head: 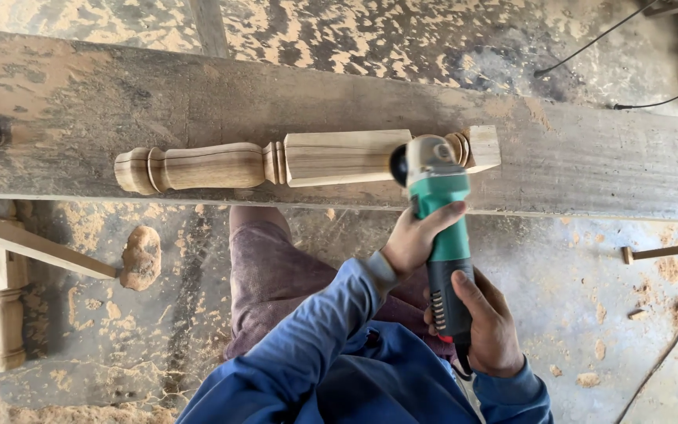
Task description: Sanding a decorative wooden furniture leg using a handheld power sander with a sanding disc.
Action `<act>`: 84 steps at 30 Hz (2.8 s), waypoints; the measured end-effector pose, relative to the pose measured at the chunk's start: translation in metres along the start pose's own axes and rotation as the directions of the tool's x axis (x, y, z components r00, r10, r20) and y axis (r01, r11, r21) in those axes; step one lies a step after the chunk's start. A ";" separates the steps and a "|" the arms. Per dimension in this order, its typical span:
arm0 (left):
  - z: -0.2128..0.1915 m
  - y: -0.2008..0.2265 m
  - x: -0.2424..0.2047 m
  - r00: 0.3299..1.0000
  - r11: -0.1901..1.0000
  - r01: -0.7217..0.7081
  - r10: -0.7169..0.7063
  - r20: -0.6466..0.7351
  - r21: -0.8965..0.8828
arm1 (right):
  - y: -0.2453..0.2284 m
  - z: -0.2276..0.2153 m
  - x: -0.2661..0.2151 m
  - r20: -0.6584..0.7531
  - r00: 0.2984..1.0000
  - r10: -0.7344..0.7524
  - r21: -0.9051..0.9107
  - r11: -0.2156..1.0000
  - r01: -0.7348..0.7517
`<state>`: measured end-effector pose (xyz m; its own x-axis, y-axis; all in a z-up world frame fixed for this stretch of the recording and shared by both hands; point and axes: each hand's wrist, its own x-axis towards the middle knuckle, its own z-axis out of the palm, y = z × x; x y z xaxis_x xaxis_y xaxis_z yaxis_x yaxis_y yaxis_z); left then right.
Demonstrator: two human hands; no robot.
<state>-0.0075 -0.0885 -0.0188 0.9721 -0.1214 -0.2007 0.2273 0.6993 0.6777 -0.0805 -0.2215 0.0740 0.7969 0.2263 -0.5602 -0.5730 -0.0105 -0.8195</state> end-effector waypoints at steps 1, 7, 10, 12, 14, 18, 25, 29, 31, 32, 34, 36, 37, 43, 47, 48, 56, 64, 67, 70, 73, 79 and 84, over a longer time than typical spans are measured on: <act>0.001 -0.002 0.007 1.000 0.992 0.024 -0.025 0.005 0.127 | 0.001 0.000 0.000 -0.047 0.999 -0.023 0.013 1.000 0.023; -0.006 0.011 -0.012 0.997 0.999 0.014 -0.011 0.073 -0.041 | 0.009 0.016 -0.006 -0.072 0.997 -0.034 0.041 0.999 0.036; -0.022 0.017 -0.028 1.000 0.997 -0.021 0.021 -0.006 -0.070 | 0.008 0.033 -0.008 -0.041 0.999 -0.027 0.031 0.999 0.028; -0.031 0.031 -0.046 0.999 0.994 -0.030 0.027 -0.030 -0.109 | 0.009 0.041 -0.007 0.028 0.999 -0.037 0.022 0.999 0.036; -0.040 0.043 -0.062 0.998 0.989 -0.040 0.032 -0.059 -0.144 | 0.007 0.050 -0.005 0.102 0.994 -0.043 0.017 0.999 0.041; -0.059 0.055 -0.079 0.971 0.976 -0.183 0.161 -0.176 -0.116 | -0.001 0.064 0.005 0.275 0.961 0.018 -0.079 0.997 0.004; -0.055 0.064 -0.047 0.990 0.988 -0.109 0.098 -0.101 -0.109 | -0.007 0.071 0.012 0.223 0.975 -0.006 -0.075 0.997 0.023; -0.051 0.040 -0.029 0.996 0.994 -0.070 0.065 -0.066 -0.085 | 0.001 0.069 0.005 0.111 0.992 -0.051 -0.005 0.999 0.052; -0.047 0.042 -0.034 0.998 0.994 -0.034 0.029 -0.057 -0.102 | 0.004 0.067 0.004 0.060 0.997 -0.046 0.042 0.998 0.043; -0.051 0.049 -0.044 0.999 0.995 -0.026 0.021 -0.048 -0.093 | 0.003 0.068 0.006 0.053 0.997 -0.051 0.053 0.997 0.048; -0.057 0.061 -0.061 0.974 0.990 -0.111 0.091 -0.208 -0.084 | 0.002 0.070 0.010 0.186 0.982 -0.038 0.031 0.999 0.033; -0.056 0.059 -0.075 0.972 0.987 -0.127 0.104 -0.211 -0.098 | 0.001 0.069 0.010 0.229 0.973 -0.041 0.012 0.999 0.040; -0.057 0.059 -0.079 0.962 0.978 -0.171 0.139 -0.234 -0.122 | -0.001 0.069 0.012 0.294 0.955 -0.037 -0.032 0.998 0.048; -0.030 0.045 -0.067 0.974 0.984 -0.125 0.097 -0.205 -0.129 | -0.010 0.040 0.005 0.296 0.954 0.047 -0.083 0.996 -0.024; -0.012 0.025 -0.039 0.989 0.990 -0.051 0.032 -0.141 -0.132 | -0.009 0.016 -0.001 0.216 0.976 0.015 -0.016 1.000 -0.012; -0.003 0.024 -0.032 0.993 0.991 -0.020 0.004 -0.119 -0.136 | -0.008 0.012 -0.003 0.189 0.982 -0.018 0.009 1.000 0.016; 0.055 0.023 -0.057 0.985 0.933 -0.143 0.103 0.136 0.329 | 0.029 -0.043 -0.021 0.165 0.894 -0.415 -0.007 0.906 0.422; -0.031 0.105 -0.030 0.841 -0.556 -0.058 0.420 0.340 0.829 | 0.066 -0.078 -0.020 0.030 0.922 -0.386 0.295 0.885 0.361; -0.085 0.137 0.006 0.930 -0.740 0.036 0.271 0.249 0.672 | 0.076 -0.088 -0.019 0.054 0.933 -0.355 0.343 0.884 0.317; -0.100 0.155 0.022 0.984 -0.719 -0.034 0.099 0.151 0.694 | 0.070 -0.082 -0.025 -0.031 0.951 -0.306 0.378 0.878 0.295; -0.111 0.173 0.047 0.991 -0.637 -0.129 -0.068 0.111 0.760 | 0.084 -0.091 -0.024 0.040 0.930 -0.366 0.398 0.859 0.321; -0.098 0.178 0.062 0.997 -0.430 0.065 0.057 -0.044 0.901 | 0.073 -0.085 -0.023 0.047 0.940 -0.339 0.316 0.898 0.307; -0.096 0.156 0.050 0.927 -0.456 0.170 0.375 0.015 0.874 | 0.052 -0.066 -0.015 0.068 0.942 -0.328 0.267 0.916 0.300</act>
<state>0.0707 0.0817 0.0090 0.9872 0.1390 0.0781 0.1126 -0.9547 0.2753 -0.1099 -0.2900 0.0317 0.9258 0.2831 -0.2504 -0.3369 0.3181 -0.8862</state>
